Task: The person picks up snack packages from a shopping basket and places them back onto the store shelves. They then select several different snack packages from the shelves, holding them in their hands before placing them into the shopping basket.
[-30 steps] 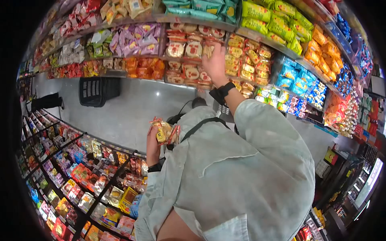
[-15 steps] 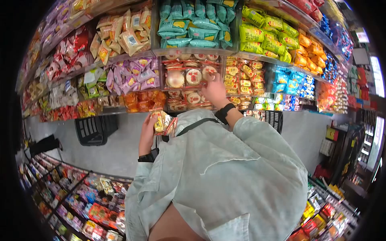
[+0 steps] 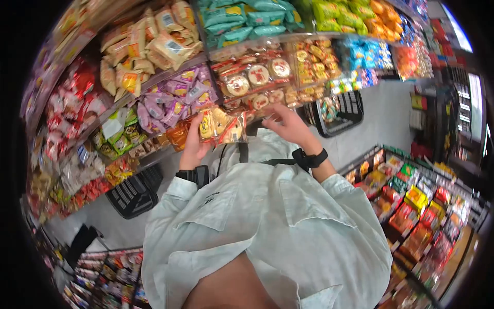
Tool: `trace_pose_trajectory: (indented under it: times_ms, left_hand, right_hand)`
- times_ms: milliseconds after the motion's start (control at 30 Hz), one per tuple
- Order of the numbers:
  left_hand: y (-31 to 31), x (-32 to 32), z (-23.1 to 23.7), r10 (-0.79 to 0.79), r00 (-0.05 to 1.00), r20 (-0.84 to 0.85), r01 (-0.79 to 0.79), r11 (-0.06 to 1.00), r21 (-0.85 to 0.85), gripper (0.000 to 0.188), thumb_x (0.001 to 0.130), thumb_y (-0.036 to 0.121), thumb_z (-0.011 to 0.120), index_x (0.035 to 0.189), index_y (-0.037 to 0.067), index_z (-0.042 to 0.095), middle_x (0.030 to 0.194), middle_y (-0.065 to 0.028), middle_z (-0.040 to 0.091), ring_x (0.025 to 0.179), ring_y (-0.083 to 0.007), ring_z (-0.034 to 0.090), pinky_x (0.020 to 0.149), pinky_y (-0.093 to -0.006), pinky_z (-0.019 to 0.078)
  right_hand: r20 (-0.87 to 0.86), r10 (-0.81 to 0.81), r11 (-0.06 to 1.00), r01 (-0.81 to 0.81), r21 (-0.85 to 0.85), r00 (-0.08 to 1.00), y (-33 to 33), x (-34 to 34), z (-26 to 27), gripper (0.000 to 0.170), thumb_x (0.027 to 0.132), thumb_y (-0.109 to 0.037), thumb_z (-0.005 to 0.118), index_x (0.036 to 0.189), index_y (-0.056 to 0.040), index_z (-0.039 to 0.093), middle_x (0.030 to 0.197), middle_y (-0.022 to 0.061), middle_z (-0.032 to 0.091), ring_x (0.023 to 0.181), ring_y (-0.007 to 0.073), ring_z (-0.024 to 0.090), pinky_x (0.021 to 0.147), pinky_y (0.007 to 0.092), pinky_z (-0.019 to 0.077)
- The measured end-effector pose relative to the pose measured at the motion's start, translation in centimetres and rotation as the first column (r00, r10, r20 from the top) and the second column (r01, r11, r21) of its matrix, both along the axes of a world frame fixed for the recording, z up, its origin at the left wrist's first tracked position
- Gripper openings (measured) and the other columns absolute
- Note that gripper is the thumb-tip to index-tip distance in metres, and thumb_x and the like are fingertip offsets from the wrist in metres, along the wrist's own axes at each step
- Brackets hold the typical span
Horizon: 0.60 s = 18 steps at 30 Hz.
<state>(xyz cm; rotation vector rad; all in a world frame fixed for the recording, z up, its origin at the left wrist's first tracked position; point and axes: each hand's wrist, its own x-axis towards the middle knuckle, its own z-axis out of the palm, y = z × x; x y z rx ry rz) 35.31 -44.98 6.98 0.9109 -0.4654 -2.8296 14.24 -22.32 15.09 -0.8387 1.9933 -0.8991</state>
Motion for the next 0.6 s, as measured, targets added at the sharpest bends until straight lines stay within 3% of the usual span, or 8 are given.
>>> trace_pose_trajectory:
  times_ms: [33, 167, 267, 300, 400, 500, 600]
  left_hand:
    - [-0.5, -0.7, -0.3, -0.053, 0.997, -0.047, 0.055, 0.998, 0.034, 0.047, 0.106, 0.035, 0.056, 0.14, 0.002, 0.057, 0.133, -0.0113, 0.067, 0.119, -0.0241, 0.067, 0.105, -0.0415, 0.0535]
    - [0.1, -4.0, 0.8, -0.289, 0.944, -0.162, 0.294, 0.956, 0.01, 0.055, 0.107, 0.042, 0.051, 0.143, 0.001, 0.053, 0.136, -0.0157, 0.065, 0.124, -0.0267, 0.065, 0.108, -0.0434, 0.0519]
    - [2.3, -6.0, 2.2, -0.411, 0.884, -0.223, 0.412, 0.91, -0.044, 0.058, 0.108, 0.041, 0.047, 0.146, -0.002, 0.049, 0.14, -0.0188, 0.062, 0.128, -0.0288, 0.063, 0.109, -0.0437, 0.0514]
    - [3.1, -6.5, 2.8, -0.433, 0.867, -0.248, 0.437, 0.898, -0.039, 0.055, 0.108, 0.039, 0.047, 0.145, -0.002, 0.049, 0.139, -0.0182, 0.063, 0.125, -0.0277, 0.065, 0.107, -0.0428, 0.0526]
    - [5.1, -6.7, 3.5, -0.475, 0.849, -0.232, 0.469, 0.879, -0.083, 0.056, 0.107, 0.037, 0.047, 0.146, -0.003, 0.048, 0.14, -0.0201, 0.062, 0.126, -0.0291, 0.064, 0.108, -0.0427, 0.0517]
    - [6.8, -6.0, 3.3, -0.41, 0.895, -0.178, 0.391, 0.911, -0.131, 0.061, 0.106, 0.043, 0.046, 0.144, -0.005, 0.049, 0.142, -0.0235, 0.06, 0.131, -0.0328, 0.06, 0.115, -0.0452, 0.0465]
    - [8.8, -4.3, 1.6, -0.286, 0.958, -0.017, 0.276, 0.939, -0.204, 0.062, 0.104, 0.042, 0.049, 0.144, -0.006, 0.049, 0.14, -0.0246, 0.061, 0.131, -0.0345, 0.06, 0.116, -0.0461, 0.0456]
  right_hand:
    - [-0.055, 0.024, 1.0, -0.024, 0.006, 0.998, 0.5, 1.2, 0.9, 0.044, 0.098, -0.015, 0.071, 0.139, -0.0048, 0.058, 0.118, 0.009, 0.07, 0.101, 0.0174, 0.069, 0.092, 0.032, 0.0553]
    - [0.138, -0.16, 0.987, 0.162, 0.001, 0.977, 2.6, 4.7, 2.8, 0.058, 0.097, -0.015, 0.073, 0.149, -0.0064, 0.048, 0.12, 0.0092, 0.069, 0.107, 0.0178, 0.068, 0.098, 0.0343, 0.0535]
    - [0.202, -0.267, 0.956, 0.285, -0.067, 0.942, 3.9, 6.3, 2.9, 0.059, 0.097, -0.014, 0.074, 0.149, -0.0036, 0.047, 0.12, 0.0083, 0.069, 0.109, 0.0171, 0.067, 0.099, 0.0349, 0.0531]
    - [0.203, -0.301, 0.944, 0.321, -0.073, 0.932, 4.3, 6.5, 2.9, 0.057, 0.094, -0.02, 0.078, 0.14, 0.001, 0.052, 0.119, 0.0146, 0.071, 0.11, 0.0231, 0.07, 0.096, 0.0371, 0.055]
    - [0.267, -0.386, 0.904, 0.42, -0.082, 0.883, 6.0, 6.7, 1.3, 0.045, 0.092, -0.015, 0.079, 0.13, -0.0015, 0.061, 0.117, 0.0119, 0.072, 0.111, 0.0226, 0.07, 0.097, 0.0364, 0.0544]
    - [0.08, -0.303, 0.934, 0.313, -0.173, 0.95, 9.0, 5.7, -0.2, 0.026, 0.091, -0.006, 0.076, 0.115, -0.0038, 0.065, 0.122, 0.0053, 0.068, 0.115, 0.0187, 0.065, 0.102, 0.0355, 0.0507]
    - [-0.268, -0.315, 0.899, 0.196, -0.391, 0.91, 12.6, 3.9, 0.0, 0.022, 0.087, -0.003, 0.078, 0.106, -0.0086, 0.071, 0.124, 0.0054, 0.068, 0.123, 0.0208, 0.06, 0.107, 0.0374, 0.0472]
